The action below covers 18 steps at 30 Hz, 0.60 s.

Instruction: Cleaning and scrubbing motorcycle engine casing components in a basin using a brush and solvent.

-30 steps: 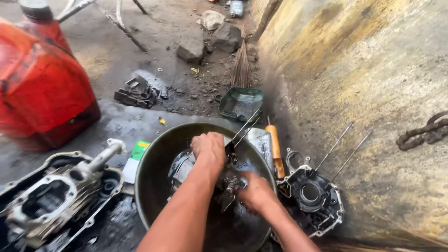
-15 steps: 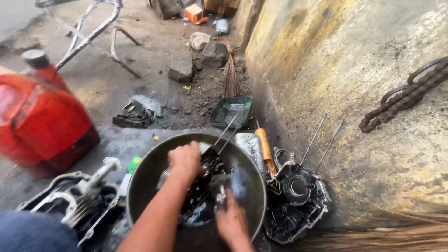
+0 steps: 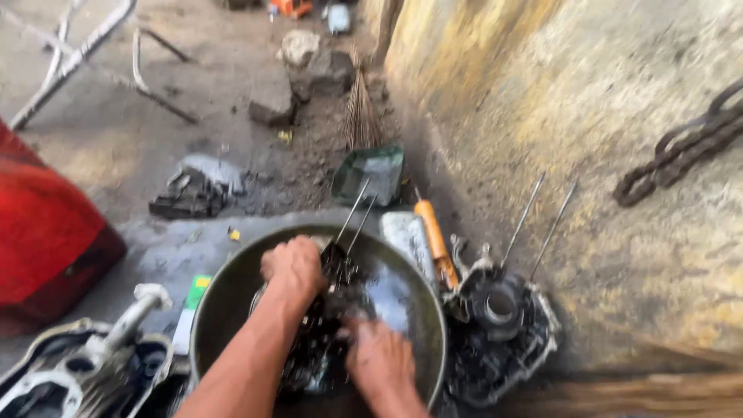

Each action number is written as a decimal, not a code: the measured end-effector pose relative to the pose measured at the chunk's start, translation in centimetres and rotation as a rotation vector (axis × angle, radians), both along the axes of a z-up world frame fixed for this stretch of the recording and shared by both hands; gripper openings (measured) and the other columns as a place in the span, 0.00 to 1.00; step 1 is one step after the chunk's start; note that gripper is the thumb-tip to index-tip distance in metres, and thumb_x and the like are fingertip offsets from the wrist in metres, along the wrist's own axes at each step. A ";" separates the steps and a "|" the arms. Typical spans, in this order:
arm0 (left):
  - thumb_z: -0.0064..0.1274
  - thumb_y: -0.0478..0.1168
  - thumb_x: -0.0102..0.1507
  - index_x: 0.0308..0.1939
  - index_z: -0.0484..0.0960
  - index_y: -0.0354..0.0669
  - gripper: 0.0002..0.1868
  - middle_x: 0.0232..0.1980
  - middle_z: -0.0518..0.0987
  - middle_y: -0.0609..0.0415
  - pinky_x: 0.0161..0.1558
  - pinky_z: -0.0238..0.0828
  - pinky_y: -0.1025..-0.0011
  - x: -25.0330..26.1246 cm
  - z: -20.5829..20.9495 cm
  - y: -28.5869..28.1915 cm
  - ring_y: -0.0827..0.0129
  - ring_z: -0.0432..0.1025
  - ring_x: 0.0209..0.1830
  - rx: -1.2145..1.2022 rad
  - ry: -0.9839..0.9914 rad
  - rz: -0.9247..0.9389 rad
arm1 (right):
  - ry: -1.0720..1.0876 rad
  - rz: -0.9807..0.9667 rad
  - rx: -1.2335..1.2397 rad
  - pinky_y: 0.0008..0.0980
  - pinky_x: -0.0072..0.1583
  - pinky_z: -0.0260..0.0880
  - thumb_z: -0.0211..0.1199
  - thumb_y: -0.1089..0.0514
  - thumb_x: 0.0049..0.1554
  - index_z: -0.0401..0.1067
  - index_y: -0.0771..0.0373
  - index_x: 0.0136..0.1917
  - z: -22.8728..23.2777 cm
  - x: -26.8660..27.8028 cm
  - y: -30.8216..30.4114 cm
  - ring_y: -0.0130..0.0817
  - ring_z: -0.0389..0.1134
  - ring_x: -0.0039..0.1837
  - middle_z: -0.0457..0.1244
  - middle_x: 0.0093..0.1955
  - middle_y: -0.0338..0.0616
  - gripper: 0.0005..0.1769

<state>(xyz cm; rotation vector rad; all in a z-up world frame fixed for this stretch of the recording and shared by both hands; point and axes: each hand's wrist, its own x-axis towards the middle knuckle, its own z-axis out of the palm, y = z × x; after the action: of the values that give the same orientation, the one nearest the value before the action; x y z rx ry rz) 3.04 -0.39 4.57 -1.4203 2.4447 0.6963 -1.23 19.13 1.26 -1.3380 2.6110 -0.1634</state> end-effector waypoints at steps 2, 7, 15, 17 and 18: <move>0.73 0.54 0.52 0.58 0.81 0.46 0.34 0.62 0.81 0.54 0.59 0.75 0.59 0.5 -0.4 0.7 0.60 0.74 0.64 -0.020 -0.006 -0.017 | 0.032 0.017 -0.043 0.54 0.52 0.72 0.55 0.61 0.57 0.76 0.49 0.59 0.9 0.4 0.6 0.53 0.72 0.50 0.68 0.52 0.53 0.19; 0.72 0.54 0.53 0.60 0.79 0.45 0.36 0.62 0.80 0.53 0.60 0.74 0.61 0.9 0.9 0.2 0.62 0.74 0.65 -0.007 -0.004 -0.010 | -0.156 0.066 0.097 0.43 0.48 0.79 0.54 0.65 0.56 0.73 0.48 0.64 1.0 -0.3 0.2 0.47 0.75 0.45 0.69 0.52 0.51 0.24; 0.70 0.51 0.56 0.60 0.79 0.46 0.31 0.62 0.80 0.54 0.57 0.75 0.62 -0.1 1.0 -1.4 0.62 0.74 0.64 -0.023 0.022 -0.019 | -0.051 0.289 -0.020 0.48 0.50 0.75 0.61 0.66 0.50 0.78 0.50 0.58 -0.8 -4.0 0.6 0.53 0.73 0.47 0.71 0.49 0.53 0.23; 0.73 0.53 0.55 0.63 0.74 0.45 0.37 0.63 0.76 0.53 0.58 0.73 0.60 0.2 -0.5 -0.7 0.61 0.70 0.66 0.040 -0.013 -0.027 | -0.092 0.321 -0.003 0.49 0.51 0.74 0.64 0.65 0.49 0.77 0.52 0.59 0.3 -3.3 1.6 0.55 0.72 0.47 0.69 0.49 0.56 0.24; 0.68 0.48 0.58 0.58 0.80 0.47 0.26 0.62 0.80 0.53 0.57 0.74 0.62 -0.1 -1.7 -0.6 0.62 0.73 0.64 -0.003 0.012 -0.016 | -0.058 0.297 -0.040 0.50 0.51 0.73 0.64 0.62 0.51 0.75 0.51 0.63 2.0 -2.8 1.3 0.55 0.72 0.47 0.69 0.48 0.57 0.25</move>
<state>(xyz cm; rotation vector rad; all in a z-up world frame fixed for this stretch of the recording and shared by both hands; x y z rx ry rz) 2.92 -0.96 2.89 -1.4006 2.4643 0.7007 -4.02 20.45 3.26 -1.6874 2.3383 -0.2056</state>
